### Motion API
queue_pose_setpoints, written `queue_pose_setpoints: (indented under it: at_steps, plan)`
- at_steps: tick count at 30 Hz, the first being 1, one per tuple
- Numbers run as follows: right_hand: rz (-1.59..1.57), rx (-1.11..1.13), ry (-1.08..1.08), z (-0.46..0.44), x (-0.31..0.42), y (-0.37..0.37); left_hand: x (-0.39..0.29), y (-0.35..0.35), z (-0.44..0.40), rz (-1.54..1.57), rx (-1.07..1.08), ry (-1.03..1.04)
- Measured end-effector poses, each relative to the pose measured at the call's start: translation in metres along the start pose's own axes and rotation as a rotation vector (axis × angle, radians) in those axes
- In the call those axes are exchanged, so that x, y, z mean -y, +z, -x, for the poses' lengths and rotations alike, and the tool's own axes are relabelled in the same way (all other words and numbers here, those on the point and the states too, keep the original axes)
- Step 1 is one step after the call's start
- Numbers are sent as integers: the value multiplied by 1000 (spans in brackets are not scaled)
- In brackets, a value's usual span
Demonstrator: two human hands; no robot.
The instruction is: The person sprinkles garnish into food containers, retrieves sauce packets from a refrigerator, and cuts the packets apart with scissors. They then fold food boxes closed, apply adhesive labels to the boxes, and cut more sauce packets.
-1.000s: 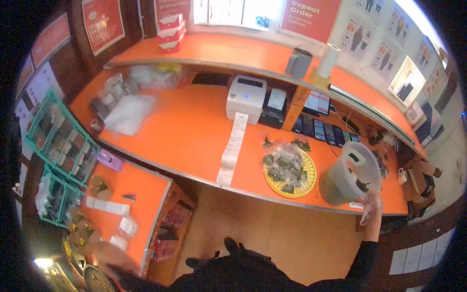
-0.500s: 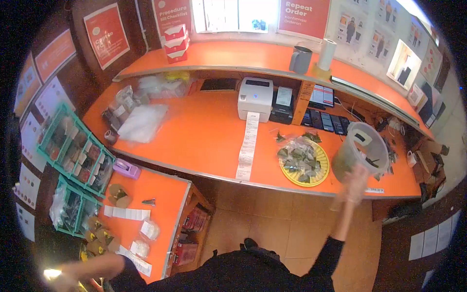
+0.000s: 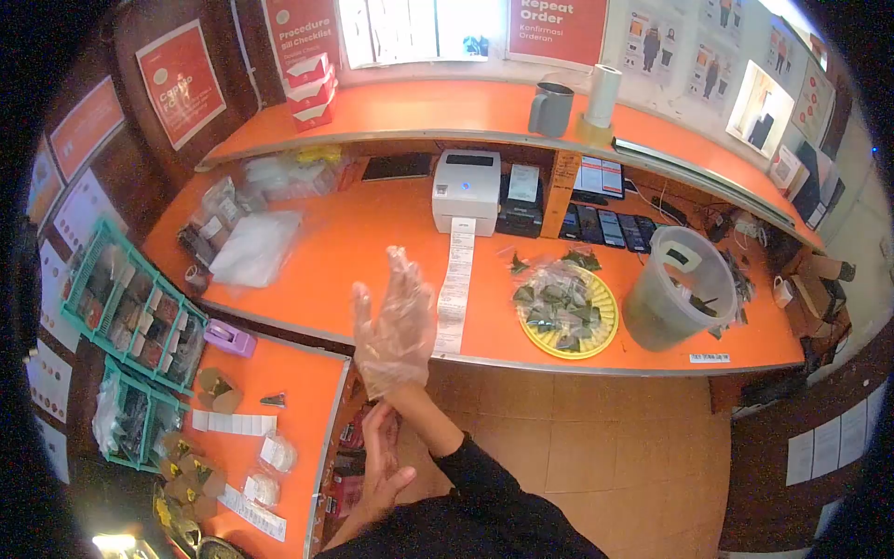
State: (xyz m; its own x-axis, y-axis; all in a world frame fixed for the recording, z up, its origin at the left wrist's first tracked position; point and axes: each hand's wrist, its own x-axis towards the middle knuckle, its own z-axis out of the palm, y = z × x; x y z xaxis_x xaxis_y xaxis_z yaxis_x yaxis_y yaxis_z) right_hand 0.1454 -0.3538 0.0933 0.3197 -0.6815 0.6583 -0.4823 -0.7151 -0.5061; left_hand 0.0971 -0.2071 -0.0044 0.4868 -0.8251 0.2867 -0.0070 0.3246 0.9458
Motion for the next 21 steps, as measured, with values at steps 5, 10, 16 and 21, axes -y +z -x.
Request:
queue_pose_setpoints:
  at_steps: [5, 10, 16, 21]
  plan:
    - [-138, 88, -25, 16, 0, -9, -17, 19, -10, 430, -230, -31]
    - [-412, 294, -21, 25, 6, -34, 13, 13, -4, 483, -221, 5]
    - [-814, 602, -161, 78, 0, -11, 35, 2, -8, 661, -442, 57]
    - [-1067, 779, -165, 167, -21, 44, 34, -21, 6, 786, -741, 174]
